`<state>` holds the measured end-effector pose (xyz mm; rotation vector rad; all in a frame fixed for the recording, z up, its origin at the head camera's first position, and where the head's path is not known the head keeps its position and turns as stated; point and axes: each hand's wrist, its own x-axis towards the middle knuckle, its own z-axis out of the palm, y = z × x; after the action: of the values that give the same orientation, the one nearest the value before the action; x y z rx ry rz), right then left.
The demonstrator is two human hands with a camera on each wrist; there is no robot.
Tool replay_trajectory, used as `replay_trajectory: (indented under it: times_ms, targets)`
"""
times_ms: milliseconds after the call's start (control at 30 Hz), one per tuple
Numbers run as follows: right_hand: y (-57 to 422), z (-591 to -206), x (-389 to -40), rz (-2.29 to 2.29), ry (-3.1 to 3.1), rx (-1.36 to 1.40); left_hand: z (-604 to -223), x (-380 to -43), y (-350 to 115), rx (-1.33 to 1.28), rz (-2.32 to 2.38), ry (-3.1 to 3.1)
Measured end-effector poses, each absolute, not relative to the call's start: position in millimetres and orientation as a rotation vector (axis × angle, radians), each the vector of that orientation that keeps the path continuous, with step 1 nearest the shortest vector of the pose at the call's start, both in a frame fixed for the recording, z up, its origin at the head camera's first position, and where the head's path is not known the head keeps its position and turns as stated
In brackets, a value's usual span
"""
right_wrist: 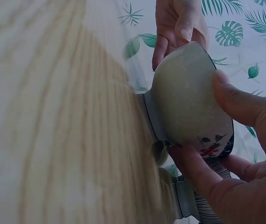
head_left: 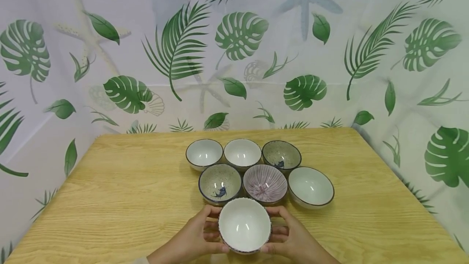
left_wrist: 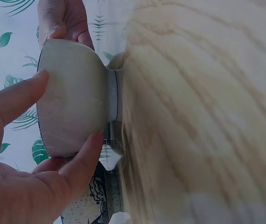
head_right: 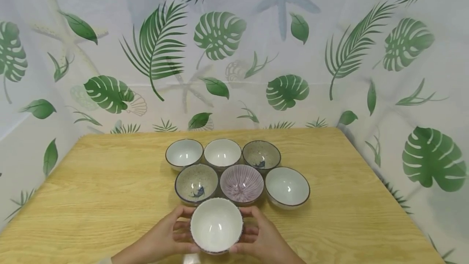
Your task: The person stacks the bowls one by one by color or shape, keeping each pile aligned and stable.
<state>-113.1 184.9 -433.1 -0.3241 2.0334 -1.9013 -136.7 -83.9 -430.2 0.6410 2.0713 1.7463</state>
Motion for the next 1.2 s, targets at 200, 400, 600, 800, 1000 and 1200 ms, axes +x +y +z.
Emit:
replay_trajectory:
  times_ms: [200,400,600,800,1000,1200]
  targets:
    - [185,-432,-111,-1.884,2.042,-0.337,-428,-136,-87,0.618,1.700,2.102]
    - [185,-430,-111,-1.860,2.063,-0.338,-428,-136,-86,0.625,1.696,2.130]
    - [187,-429,-110,-1.846,2.095,-0.398,-428,-137,-87,0.637,1.678,2.173]
    - [196,-424,-110,-1.762,2.129,-0.539,-427,-139,-90,0.678,1.662,2.186]
    - [214,-409,-121,-1.528,2.297,-0.757,-420,-143,-97,0.830,1.476,2.358]
    - [225,-389,-134,-1.502,2.283,-0.880,-404,-152,-107,0.946,1.402,2.357]
